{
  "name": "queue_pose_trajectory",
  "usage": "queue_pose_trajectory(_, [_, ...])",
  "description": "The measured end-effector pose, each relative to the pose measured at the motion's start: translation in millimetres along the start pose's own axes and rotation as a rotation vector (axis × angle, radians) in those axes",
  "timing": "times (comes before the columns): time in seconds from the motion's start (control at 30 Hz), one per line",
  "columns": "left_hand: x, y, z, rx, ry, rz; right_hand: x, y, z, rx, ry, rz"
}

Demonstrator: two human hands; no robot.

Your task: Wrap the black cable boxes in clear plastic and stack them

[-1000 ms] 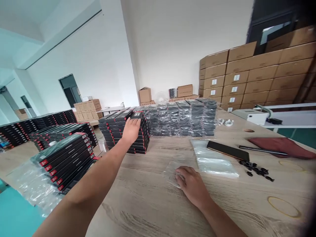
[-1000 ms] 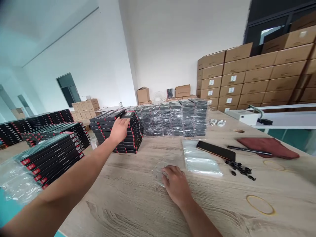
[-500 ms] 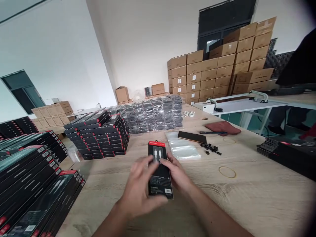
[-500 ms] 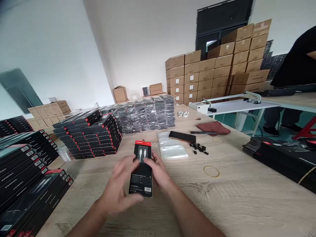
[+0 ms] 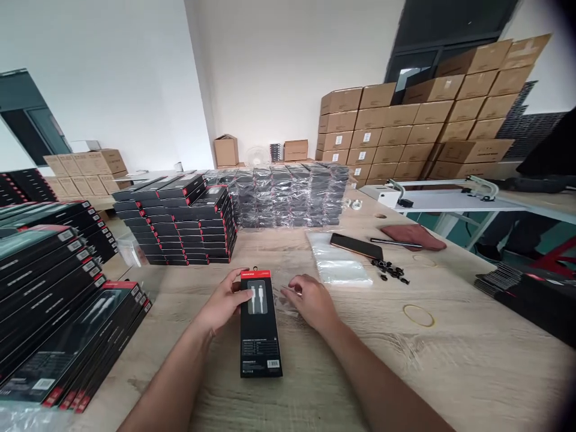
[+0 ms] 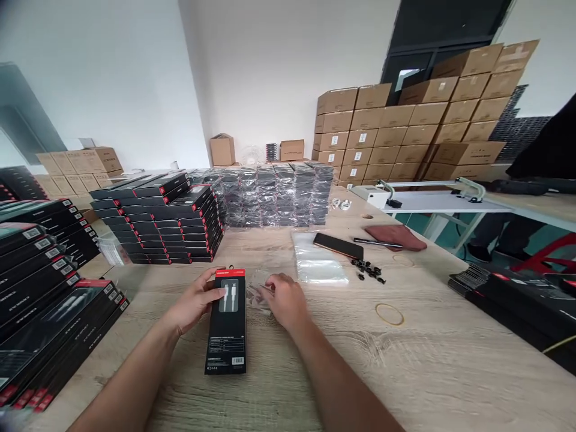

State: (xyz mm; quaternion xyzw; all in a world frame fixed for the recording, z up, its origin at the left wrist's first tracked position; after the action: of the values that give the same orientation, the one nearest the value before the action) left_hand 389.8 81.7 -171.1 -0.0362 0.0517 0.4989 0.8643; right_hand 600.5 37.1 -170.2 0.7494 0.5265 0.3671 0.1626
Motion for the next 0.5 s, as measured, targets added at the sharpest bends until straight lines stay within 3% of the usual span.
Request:
queue_pose_trajectory(0.1, [1.1, 0.1, 2.0, -0.010, -0.025, -0.006, 3.8, -10.8, -1.6, -0.149, 0.001, -0.081])
queue_pose_trajectory(0.2, [0.8, -1.6, 4.3, -0.040, -0.038, 0.000, 4.2, -11.7, 0.2, -0.077, -0.002, -0.097])
queue_pose_trajectory(0.37, [1.8, -5.4, 3.6, -0.088, -0.074, -0.002, 3.4, 1.3, 6.8, 0.105, -0.040, 0.024])
queue_pose_trajectory(0.5, [4.0, -8.8, -0.6, -0.067, -0.079, 0.074, 2.1, 5.8, 4.4, 0.126, -0.019, 0.068])
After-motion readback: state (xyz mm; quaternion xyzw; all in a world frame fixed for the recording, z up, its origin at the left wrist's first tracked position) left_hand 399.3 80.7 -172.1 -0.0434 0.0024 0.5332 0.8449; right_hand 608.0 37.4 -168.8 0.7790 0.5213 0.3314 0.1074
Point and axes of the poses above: each hand's wrist, its own x-axis towards the middle knuckle, its own y-axis out of the back of the hand, z = x × y, the point moved 5 cm from there along x, towards the middle knuckle, and after that the axes turned 12 degrees about x, right-handed, at the moved point
